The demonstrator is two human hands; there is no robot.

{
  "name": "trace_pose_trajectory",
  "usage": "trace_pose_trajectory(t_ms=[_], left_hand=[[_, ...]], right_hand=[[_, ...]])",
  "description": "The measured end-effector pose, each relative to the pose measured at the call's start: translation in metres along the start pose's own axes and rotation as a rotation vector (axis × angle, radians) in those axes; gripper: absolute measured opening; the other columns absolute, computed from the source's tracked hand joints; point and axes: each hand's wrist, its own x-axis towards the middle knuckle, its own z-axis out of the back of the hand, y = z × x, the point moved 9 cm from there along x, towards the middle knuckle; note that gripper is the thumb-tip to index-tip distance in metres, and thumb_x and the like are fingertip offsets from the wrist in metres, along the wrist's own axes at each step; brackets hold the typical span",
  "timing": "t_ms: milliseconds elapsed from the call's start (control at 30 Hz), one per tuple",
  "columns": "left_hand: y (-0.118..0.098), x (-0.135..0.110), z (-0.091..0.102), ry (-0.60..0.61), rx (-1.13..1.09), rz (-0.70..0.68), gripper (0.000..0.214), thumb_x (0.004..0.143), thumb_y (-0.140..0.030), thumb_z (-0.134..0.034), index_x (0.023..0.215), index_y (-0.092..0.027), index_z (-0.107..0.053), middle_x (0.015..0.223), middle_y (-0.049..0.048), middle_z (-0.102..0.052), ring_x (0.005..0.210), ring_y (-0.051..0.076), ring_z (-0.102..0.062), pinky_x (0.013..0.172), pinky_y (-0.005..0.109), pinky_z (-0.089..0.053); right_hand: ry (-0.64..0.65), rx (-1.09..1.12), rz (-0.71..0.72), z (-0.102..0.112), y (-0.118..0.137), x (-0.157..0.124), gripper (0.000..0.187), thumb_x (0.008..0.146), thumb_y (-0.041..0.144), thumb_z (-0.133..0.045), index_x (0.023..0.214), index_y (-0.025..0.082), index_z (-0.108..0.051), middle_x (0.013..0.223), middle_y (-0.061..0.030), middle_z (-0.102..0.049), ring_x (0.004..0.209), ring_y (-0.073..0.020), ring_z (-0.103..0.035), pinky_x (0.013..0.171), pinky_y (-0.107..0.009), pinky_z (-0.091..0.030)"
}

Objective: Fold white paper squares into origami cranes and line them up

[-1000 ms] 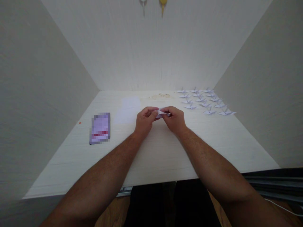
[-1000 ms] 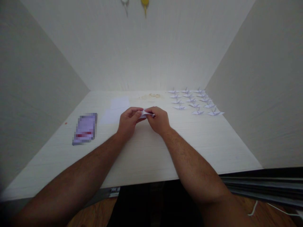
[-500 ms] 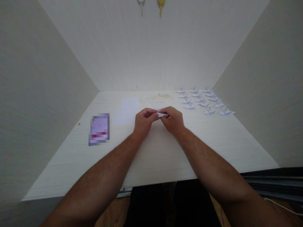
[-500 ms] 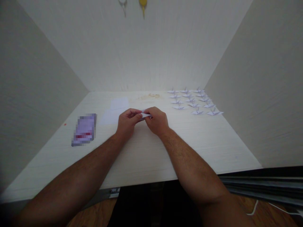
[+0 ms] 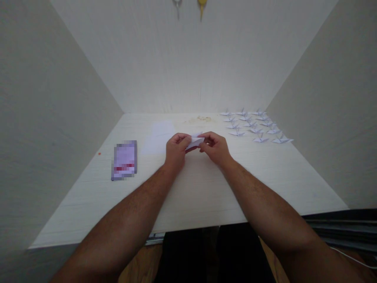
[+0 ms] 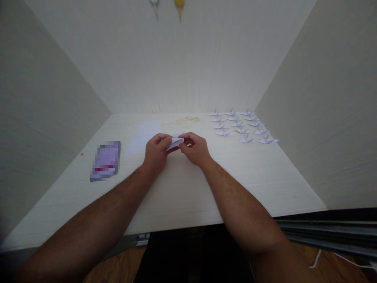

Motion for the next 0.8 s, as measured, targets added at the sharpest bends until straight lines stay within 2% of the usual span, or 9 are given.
trace_pose_trajectory(t_ms=[100,200,433,567,633,800], left_hand=[[0.0,0.0,0.0,-0.003,-0.006,0.017,0.023,0.067,-0.032,-0.074,0.076,-0.018,-0.058,0.075,-0.001,-0.064,0.07,0.015,-0.066,0.069,0.039,-0.062],[-0.001,0.0,0.001,-0.01,-0.009,0.024,0.023,0.067,-0.031,-0.073,0.08,-0.019,-0.058,0.075,-0.0007,-0.065,0.071,0.016,-0.067,0.067,0.038,-0.062],[0.0,0.0,-0.003,0.035,0.002,-0.008,0.026,0.071,-0.038,-0.074,0.084,-0.017,-0.065,0.08,0.002,-0.066,0.074,0.016,-0.067,0.066,0.036,-0.062],[0.001,0.001,-0.003,0.032,0.025,-0.015,0.029,0.072,-0.042,-0.074,0.085,-0.017,-0.067,0.087,0.0042,-0.068,0.07,0.014,-0.065,0.059,0.031,-0.061],[0.001,0.001,-0.001,0.021,0.057,-0.007,0.028,0.073,-0.042,-0.074,0.084,-0.016,-0.068,0.089,0.0053,-0.068,0.07,0.014,-0.065,0.057,0.029,-0.06],[0.001,0.003,0.003,0.006,0.172,-0.009,0.025,0.072,-0.038,-0.074,0.082,-0.015,-0.072,0.085,0.0068,-0.069,0.07,0.015,-0.064,0.051,0.025,-0.057]], right_hand=[[0.07,0.119,-0.017,-0.005,-0.004,0.002,0.031,0.067,0.027,-0.071,0.096,0.019,-0.065,0.077,0.0008,-0.069,0.062,-0.012,-0.063,0.061,-0.028,-0.056],[0.098,0.137,-0.015,-0.007,-0.006,0.002,0.032,0.065,0.026,-0.073,0.095,0.019,-0.065,0.08,0.0005,-0.069,0.067,-0.0126,-0.064,0.063,-0.028,-0.056],[0.01,-0.07,0.035,-0.001,0.001,0.0,0.018,0.07,0.022,-0.07,0.087,0.019,-0.063,0.075,0.002,-0.063,0.067,-0.0112,-0.059,0.059,-0.024,-0.05],[-0.061,-0.187,0.136,0.007,0.012,-0.002,0.044,0.071,0.023,-0.072,0.112,0.023,-0.056,0.087,0.0023,-0.063,0.062,-0.0083,-0.055,0.057,-0.022,-0.047],[-0.046,-0.249,0.193,0.008,0.018,-0.003,0.049,0.074,0.021,-0.07,0.12,0.024,-0.054,0.094,0.001,-0.063,0.058,-0.0067,-0.053,0.056,-0.022,-0.046],[0.109,-0.432,0.327,0.0,0.024,-0.003,0.027,0.084,0.016,-0.06,0.108,0.025,-0.067,0.091,-0.0005,-0.067,0.066,-0.0099,-0.056,0.068,-0.025,-0.047]])
